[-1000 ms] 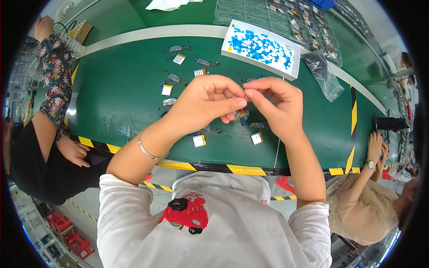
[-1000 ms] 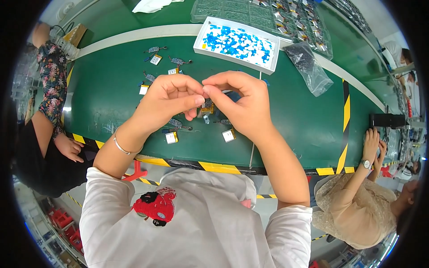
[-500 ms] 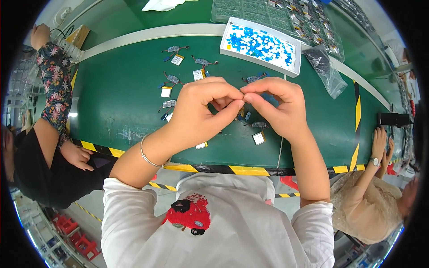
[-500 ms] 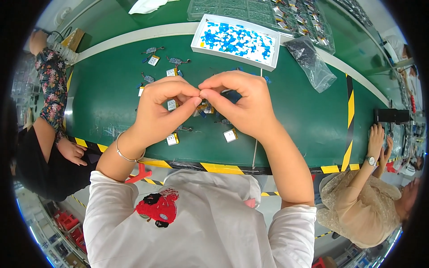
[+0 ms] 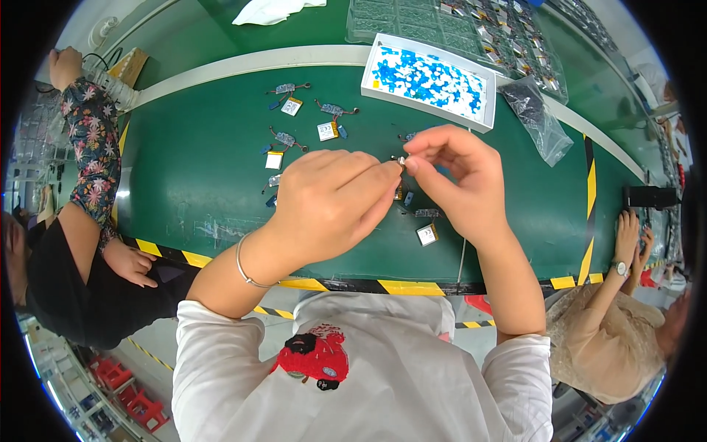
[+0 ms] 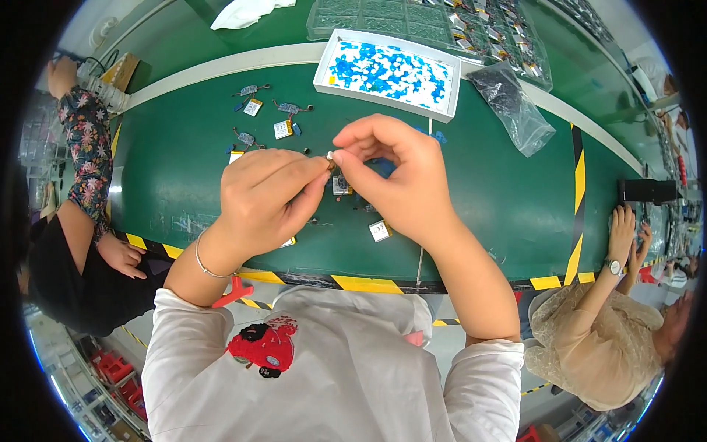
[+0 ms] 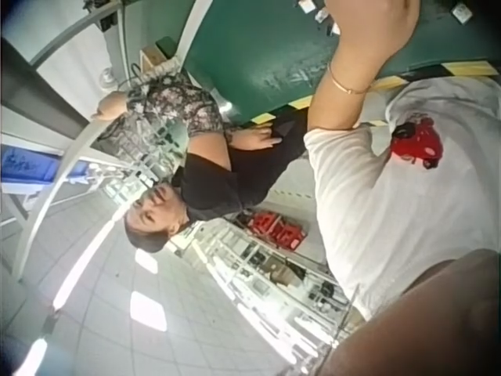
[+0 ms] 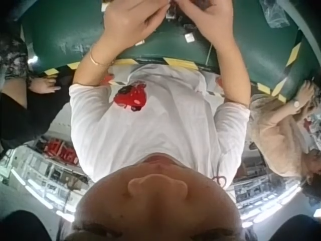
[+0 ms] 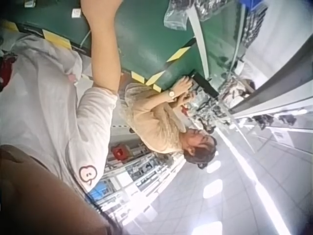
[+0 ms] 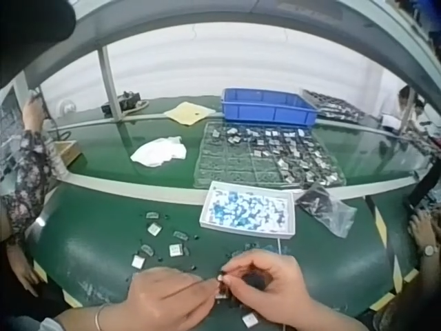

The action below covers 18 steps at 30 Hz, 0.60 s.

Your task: The person assembles small electronic components onto battery units by hand at a factory workstation, then places stickers on the assembled units.

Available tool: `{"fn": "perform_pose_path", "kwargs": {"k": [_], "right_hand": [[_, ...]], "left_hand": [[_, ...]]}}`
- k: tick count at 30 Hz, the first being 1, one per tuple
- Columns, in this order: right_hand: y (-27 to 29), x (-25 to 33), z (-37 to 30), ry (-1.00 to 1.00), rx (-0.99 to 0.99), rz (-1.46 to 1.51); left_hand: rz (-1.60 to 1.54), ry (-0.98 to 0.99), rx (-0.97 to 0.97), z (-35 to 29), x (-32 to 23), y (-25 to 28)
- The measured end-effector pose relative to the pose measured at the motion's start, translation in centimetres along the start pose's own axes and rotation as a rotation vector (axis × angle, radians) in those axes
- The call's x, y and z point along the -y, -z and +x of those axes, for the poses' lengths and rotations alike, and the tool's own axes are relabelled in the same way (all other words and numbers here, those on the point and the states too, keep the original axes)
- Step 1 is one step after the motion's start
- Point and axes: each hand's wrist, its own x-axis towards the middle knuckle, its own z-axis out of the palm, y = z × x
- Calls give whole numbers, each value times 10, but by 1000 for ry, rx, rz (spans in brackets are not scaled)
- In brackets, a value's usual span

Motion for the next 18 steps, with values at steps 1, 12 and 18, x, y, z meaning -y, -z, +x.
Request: {"fn": "perform_pose_path", "kwargs": {"k": [1,12,18], "right_hand": [[1,1,-1,94,20,-187],[2,7,3,250,109,-628],[38,-1,39,257,-322,-896]], "left_hand": [[10,0,-4,0,0,0],[41,11,57,0,-4,-1],[-239,286,112,11,1,19]]}}
